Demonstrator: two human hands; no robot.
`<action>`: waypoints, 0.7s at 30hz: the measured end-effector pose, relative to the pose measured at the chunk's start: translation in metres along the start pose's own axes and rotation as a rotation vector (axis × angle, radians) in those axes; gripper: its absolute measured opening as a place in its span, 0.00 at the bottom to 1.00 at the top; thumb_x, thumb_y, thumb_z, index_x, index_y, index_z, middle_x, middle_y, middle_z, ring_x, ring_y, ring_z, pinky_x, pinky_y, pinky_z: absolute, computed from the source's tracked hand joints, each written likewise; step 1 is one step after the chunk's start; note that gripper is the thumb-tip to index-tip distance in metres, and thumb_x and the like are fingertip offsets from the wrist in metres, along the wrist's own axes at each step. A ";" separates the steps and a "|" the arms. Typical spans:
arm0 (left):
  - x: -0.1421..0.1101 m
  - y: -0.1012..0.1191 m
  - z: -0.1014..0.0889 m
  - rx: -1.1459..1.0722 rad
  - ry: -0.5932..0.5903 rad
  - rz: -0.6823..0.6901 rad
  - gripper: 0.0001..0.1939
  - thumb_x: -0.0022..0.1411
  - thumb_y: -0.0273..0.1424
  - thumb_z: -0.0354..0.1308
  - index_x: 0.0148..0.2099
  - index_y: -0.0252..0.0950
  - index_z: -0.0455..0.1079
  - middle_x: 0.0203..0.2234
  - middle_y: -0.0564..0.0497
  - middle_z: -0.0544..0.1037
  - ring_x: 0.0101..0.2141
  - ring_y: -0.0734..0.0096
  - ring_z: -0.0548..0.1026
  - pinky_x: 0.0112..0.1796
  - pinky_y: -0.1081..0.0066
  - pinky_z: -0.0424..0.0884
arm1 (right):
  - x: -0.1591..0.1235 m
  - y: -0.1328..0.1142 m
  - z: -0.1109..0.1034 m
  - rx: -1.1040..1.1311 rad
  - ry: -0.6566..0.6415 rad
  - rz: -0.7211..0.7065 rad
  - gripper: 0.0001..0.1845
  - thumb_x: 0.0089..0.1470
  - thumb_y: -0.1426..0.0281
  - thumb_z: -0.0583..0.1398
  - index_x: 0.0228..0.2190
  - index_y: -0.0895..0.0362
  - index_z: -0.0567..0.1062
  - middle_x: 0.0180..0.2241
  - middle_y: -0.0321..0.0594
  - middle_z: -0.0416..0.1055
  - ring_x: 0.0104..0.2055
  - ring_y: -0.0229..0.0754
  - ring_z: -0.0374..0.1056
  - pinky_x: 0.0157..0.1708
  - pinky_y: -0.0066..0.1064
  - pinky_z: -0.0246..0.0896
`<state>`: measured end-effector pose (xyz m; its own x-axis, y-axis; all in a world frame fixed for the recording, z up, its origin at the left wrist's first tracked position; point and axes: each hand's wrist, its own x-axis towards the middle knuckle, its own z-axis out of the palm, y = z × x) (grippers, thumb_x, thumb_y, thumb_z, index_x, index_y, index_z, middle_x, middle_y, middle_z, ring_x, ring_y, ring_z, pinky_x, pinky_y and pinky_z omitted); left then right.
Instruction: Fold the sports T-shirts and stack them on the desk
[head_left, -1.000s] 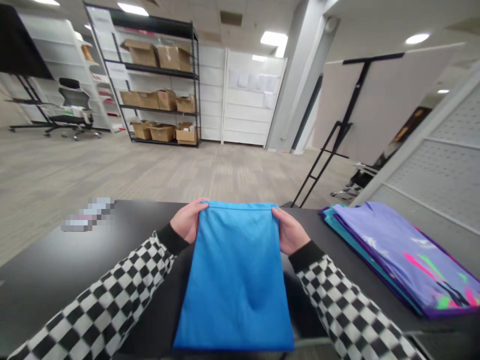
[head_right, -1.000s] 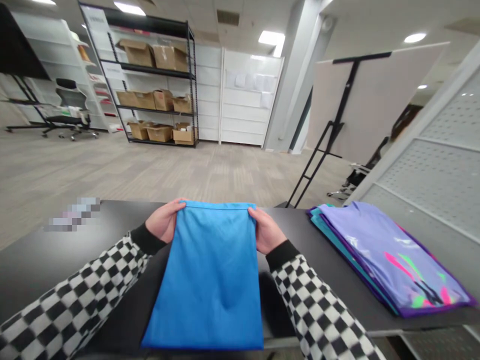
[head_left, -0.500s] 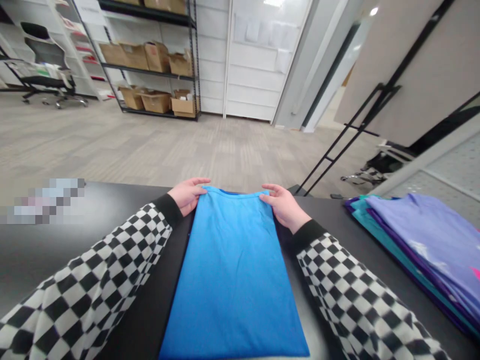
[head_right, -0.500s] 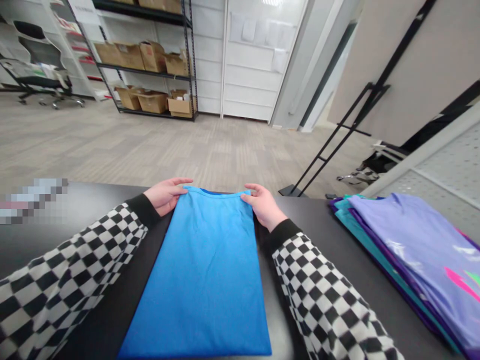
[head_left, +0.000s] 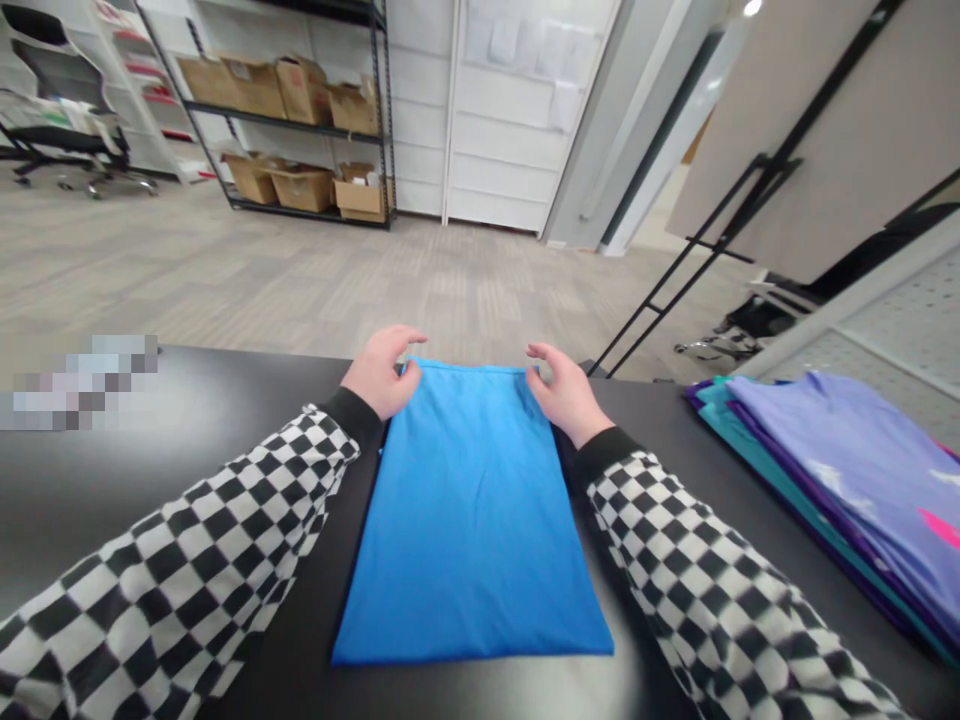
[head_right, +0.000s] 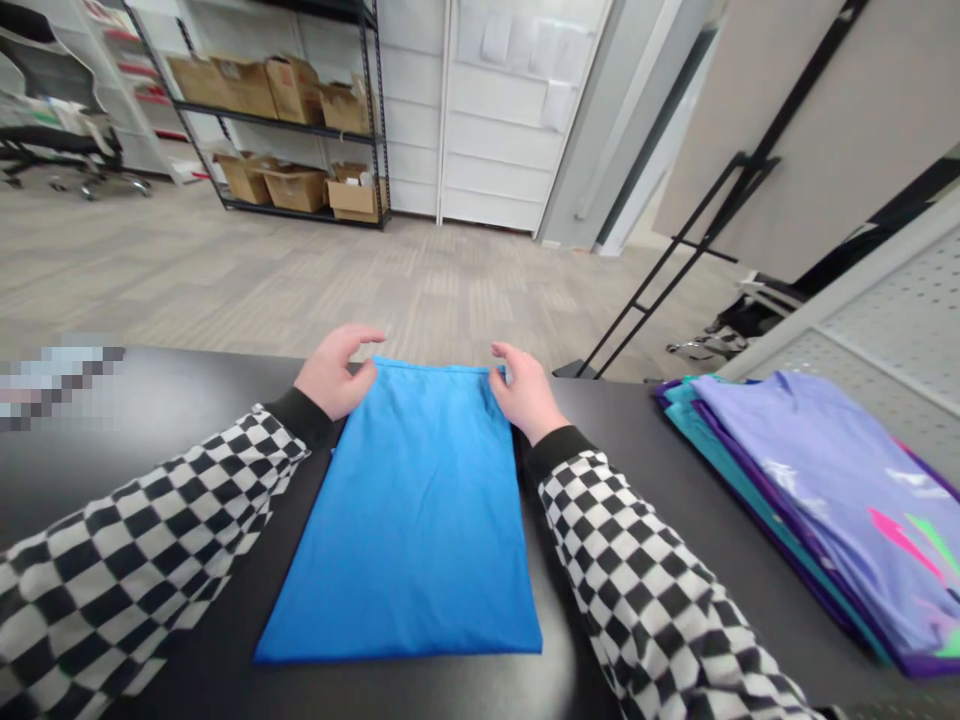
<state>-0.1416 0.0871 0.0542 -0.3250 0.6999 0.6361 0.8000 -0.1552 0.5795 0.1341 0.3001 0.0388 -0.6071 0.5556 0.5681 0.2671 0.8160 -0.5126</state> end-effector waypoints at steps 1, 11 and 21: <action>-0.003 0.005 -0.002 -0.033 -0.051 -0.005 0.20 0.58 0.26 0.63 0.53 0.38 0.81 0.55 0.42 0.83 0.62 0.47 0.76 0.71 0.45 0.65 | 0.000 -0.002 0.000 -0.009 -0.023 0.002 0.22 0.65 0.66 0.61 0.58 0.54 0.80 0.58 0.51 0.82 0.63 0.57 0.76 0.73 0.62 0.60; -0.079 0.071 -0.029 -0.135 -0.305 0.043 0.31 0.63 0.31 0.66 0.68 0.42 0.78 0.68 0.40 0.78 0.70 0.43 0.71 0.75 0.45 0.56 | -0.071 -0.086 -0.041 0.037 -0.196 -0.092 0.25 0.69 0.64 0.61 0.64 0.49 0.79 0.64 0.47 0.79 0.71 0.56 0.70 0.80 0.61 0.41; -0.170 0.107 -0.063 0.394 -0.514 -0.087 0.34 0.74 0.40 0.58 0.78 0.38 0.66 0.78 0.37 0.62 0.77 0.42 0.60 0.74 0.36 0.56 | -0.174 -0.125 -0.063 -0.153 -0.343 0.088 0.28 0.74 0.61 0.57 0.69 0.53 0.76 0.74 0.51 0.67 0.78 0.59 0.59 0.77 0.67 0.45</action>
<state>-0.0322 -0.0926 0.0404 -0.1925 0.9578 0.2136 0.9384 0.1160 0.3254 0.2539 0.1116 0.0446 -0.7853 0.5599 0.2642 0.4222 0.7964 -0.4331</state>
